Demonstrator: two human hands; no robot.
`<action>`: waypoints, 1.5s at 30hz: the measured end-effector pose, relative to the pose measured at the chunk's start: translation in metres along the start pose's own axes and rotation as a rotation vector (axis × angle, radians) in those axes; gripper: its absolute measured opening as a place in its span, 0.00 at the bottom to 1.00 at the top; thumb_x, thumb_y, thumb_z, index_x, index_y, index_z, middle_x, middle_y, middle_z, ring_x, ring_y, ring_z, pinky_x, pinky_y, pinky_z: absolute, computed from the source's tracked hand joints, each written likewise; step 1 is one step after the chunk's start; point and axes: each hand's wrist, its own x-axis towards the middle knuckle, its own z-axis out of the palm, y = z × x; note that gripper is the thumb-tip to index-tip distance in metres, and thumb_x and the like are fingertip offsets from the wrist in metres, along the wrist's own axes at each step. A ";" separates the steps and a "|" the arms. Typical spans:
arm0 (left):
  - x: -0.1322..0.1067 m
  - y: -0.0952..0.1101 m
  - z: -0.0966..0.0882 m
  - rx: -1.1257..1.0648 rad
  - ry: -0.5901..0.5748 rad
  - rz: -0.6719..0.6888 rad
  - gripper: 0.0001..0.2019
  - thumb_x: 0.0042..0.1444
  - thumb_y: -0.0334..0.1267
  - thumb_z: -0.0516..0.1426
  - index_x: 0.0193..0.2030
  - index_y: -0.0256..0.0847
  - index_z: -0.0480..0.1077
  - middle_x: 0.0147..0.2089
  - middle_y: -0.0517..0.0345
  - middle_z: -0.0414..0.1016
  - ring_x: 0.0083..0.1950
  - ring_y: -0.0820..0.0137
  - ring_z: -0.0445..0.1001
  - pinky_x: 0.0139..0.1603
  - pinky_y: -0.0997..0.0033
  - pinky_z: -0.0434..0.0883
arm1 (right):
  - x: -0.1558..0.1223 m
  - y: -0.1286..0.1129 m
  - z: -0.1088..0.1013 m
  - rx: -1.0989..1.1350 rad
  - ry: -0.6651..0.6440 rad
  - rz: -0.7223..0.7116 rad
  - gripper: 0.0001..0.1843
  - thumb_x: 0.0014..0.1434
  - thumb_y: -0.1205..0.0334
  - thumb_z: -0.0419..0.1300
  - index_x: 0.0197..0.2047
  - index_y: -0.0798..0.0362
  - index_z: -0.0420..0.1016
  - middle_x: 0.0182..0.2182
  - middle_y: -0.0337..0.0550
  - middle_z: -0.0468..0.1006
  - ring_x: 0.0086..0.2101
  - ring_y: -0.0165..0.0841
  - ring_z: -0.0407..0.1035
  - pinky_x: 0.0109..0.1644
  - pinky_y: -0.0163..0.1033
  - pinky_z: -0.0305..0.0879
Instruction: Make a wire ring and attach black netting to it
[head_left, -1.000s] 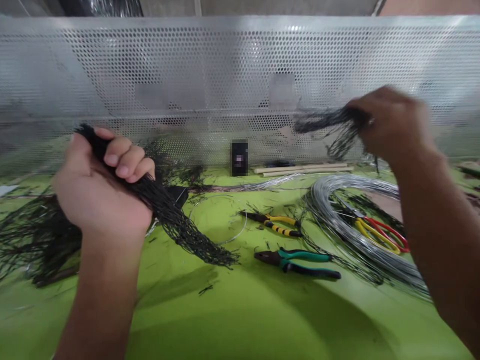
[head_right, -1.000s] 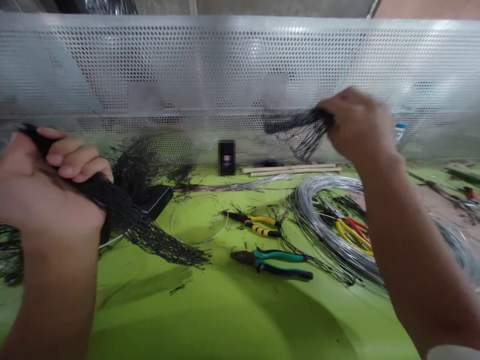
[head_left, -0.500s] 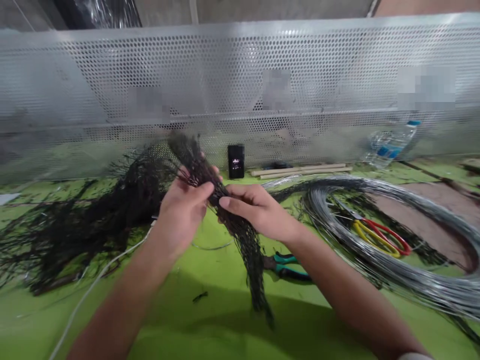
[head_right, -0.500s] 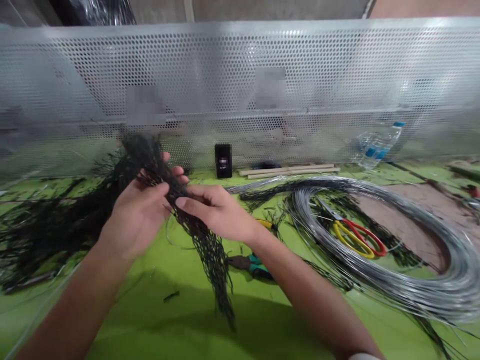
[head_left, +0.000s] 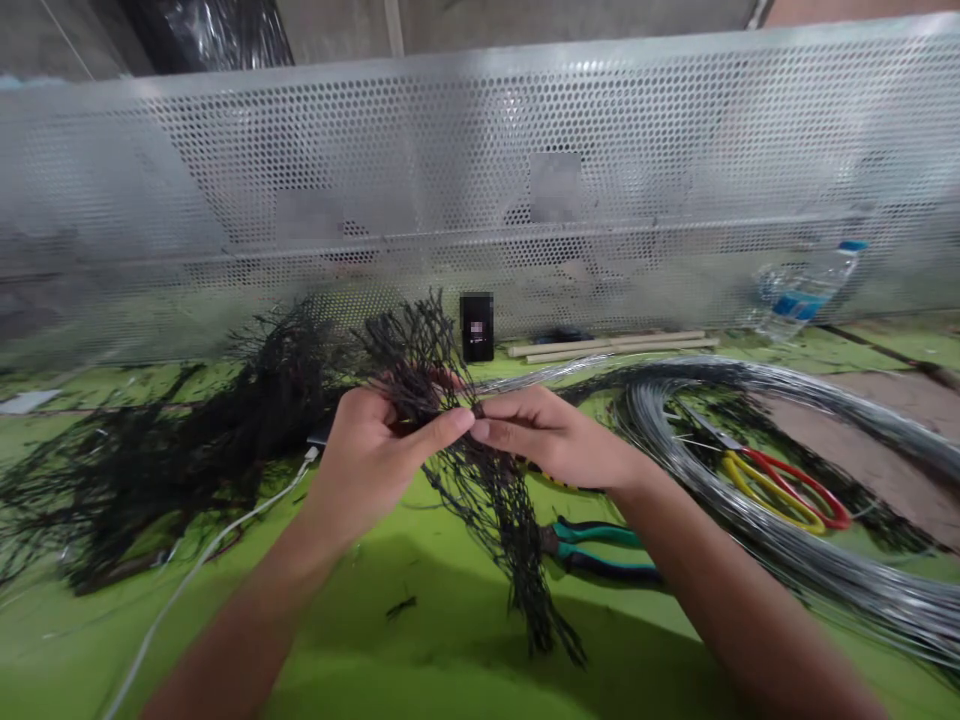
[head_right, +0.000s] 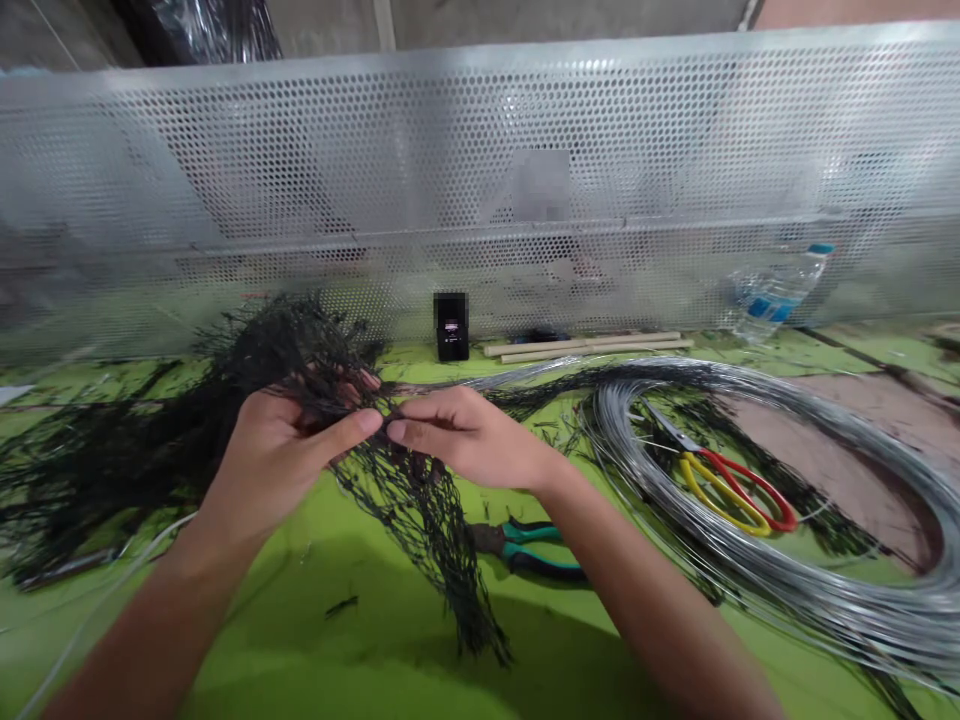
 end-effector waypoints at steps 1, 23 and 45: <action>0.000 0.001 -0.001 -0.008 0.009 -0.001 0.09 0.52 0.41 0.73 0.39 0.45 0.83 0.36 0.62 0.82 0.37 0.69 0.77 0.37 0.71 0.74 | 0.000 0.000 -0.001 0.028 0.019 0.020 0.25 0.68 0.53 0.66 0.23 0.52 0.65 0.22 0.31 0.56 0.25 0.26 0.52 0.29 0.36 0.51; 0.054 -0.005 -0.101 -0.651 0.489 -0.153 0.07 0.65 0.26 0.57 0.36 0.40 0.68 0.18 0.70 0.49 0.20 0.77 0.39 0.15 0.74 0.46 | -0.016 -0.007 -0.078 0.468 0.679 0.199 0.09 0.68 0.62 0.56 0.39 0.49 0.78 0.32 0.42 0.74 0.31 0.30 0.70 0.30 0.32 0.71; 0.055 -0.067 -0.093 0.225 -0.044 -0.540 0.21 0.39 0.50 0.77 0.29 0.39 0.77 0.20 0.58 0.72 0.26 0.62 0.73 0.30 0.66 0.67 | 0.001 0.082 -0.012 -0.381 0.124 0.624 0.16 0.71 0.54 0.64 0.57 0.54 0.76 0.51 0.47 0.80 0.44 0.37 0.78 0.48 0.47 0.79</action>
